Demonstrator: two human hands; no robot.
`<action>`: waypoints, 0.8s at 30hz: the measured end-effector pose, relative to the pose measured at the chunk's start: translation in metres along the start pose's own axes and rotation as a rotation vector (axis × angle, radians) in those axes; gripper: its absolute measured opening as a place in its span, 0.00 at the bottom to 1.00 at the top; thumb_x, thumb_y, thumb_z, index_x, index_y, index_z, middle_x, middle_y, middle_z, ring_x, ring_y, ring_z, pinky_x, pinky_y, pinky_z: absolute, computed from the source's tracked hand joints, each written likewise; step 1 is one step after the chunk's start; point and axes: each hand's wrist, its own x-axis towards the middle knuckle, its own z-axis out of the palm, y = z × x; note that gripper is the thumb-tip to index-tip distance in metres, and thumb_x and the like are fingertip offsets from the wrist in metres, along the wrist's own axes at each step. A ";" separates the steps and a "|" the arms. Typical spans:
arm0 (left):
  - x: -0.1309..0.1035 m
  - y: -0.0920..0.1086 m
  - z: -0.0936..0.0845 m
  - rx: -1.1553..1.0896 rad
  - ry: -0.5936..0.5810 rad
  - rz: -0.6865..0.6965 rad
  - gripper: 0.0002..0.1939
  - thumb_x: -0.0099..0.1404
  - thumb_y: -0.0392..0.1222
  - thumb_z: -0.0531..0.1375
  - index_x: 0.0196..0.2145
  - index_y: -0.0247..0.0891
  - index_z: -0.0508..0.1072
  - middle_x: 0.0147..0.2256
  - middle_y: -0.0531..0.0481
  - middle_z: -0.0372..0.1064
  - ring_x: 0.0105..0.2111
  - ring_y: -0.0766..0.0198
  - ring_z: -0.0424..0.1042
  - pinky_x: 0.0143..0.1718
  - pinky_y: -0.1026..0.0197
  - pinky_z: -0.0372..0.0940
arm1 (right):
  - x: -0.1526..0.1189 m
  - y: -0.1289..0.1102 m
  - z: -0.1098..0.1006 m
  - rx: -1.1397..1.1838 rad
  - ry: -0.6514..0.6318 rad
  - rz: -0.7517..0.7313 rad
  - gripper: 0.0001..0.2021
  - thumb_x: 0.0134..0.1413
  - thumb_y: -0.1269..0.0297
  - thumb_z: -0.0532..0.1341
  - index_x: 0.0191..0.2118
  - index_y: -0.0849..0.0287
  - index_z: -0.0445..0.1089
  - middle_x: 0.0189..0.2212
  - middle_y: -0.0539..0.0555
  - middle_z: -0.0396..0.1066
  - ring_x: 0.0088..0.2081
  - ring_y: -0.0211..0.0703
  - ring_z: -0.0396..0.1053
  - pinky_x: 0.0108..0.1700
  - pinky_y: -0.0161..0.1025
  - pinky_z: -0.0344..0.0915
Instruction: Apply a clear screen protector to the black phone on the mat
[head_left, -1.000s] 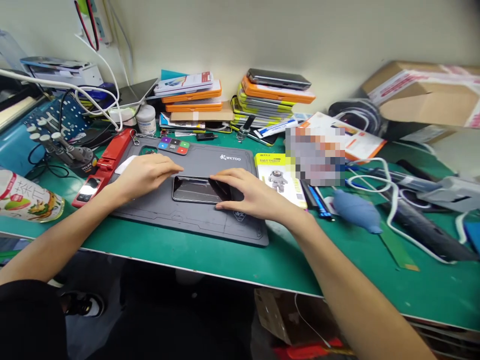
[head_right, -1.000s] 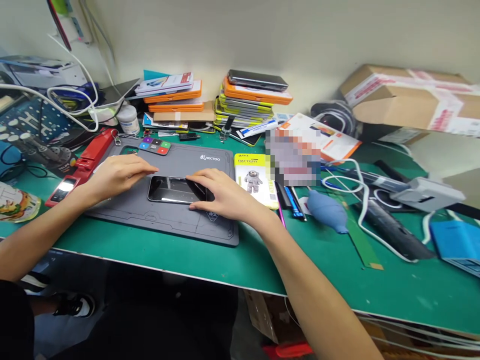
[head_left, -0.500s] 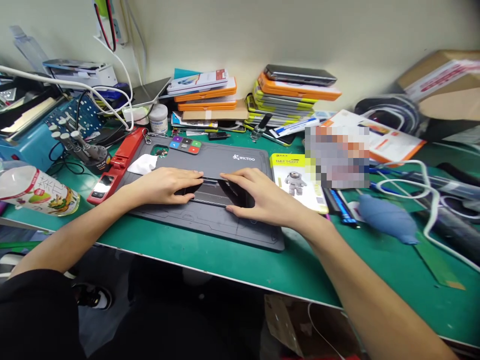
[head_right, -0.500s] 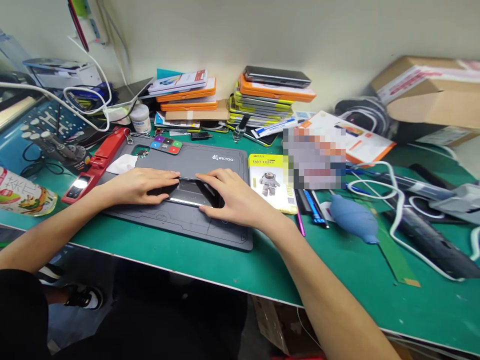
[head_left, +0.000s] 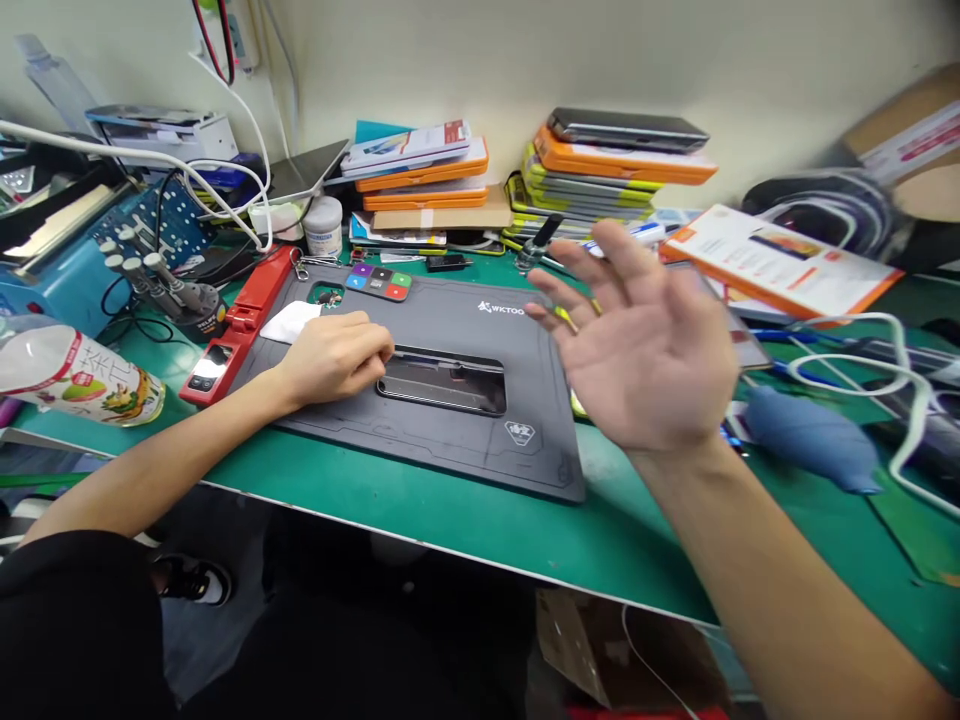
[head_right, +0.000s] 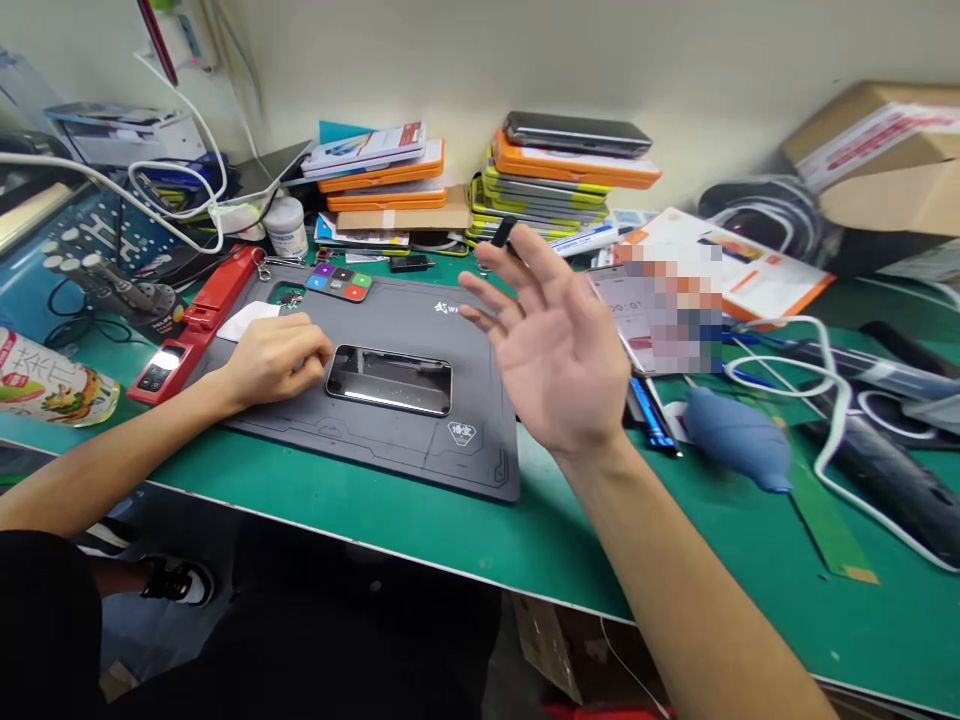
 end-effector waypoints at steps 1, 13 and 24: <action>0.000 0.000 0.001 0.005 -0.005 0.009 0.16 0.74 0.34 0.52 0.35 0.40 0.78 0.29 0.47 0.76 0.30 0.58 0.74 0.32 0.55 0.66 | 0.001 0.009 -0.003 0.041 -0.007 0.098 0.30 0.74 0.48 0.49 0.77 0.30 0.58 0.80 0.46 0.57 0.79 0.64 0.57 0.77 0.73 0.60; -0.005 0.001 0.005 0.000 -0.106 0.034 0.16 0.72 0.35 0.53 0.28 0.41 0.75 0.23 0.50 0.72 0.26 0.60 0.69 0.26 0.55 0.55 | 0.002 0.058 -0.025 0.133 -0.062 0.306 0.48 0.43 0.72 0.60 0.74 0.40 0.59 0.81 0.52 0.56 0.78 0.60 0.60 0.79 0.77 0.55; 0.007 -0.015 -0.012 -0.124 -0.243 0.078 0.16 0.82 0.47 0.56 0.56 0.41 0.81 0.56 0.40 0.81 0.54 0.51 0.81 0.50 0.53 0.75 | 0.006 0.024 -0.001 -0.260 -0.282 0.215 0.21 0.68 0.45 0.66 0.61 0.44 0.79 0.64 0.56 0.78 0.68 0.64 0.72 0.74 0.71 0.65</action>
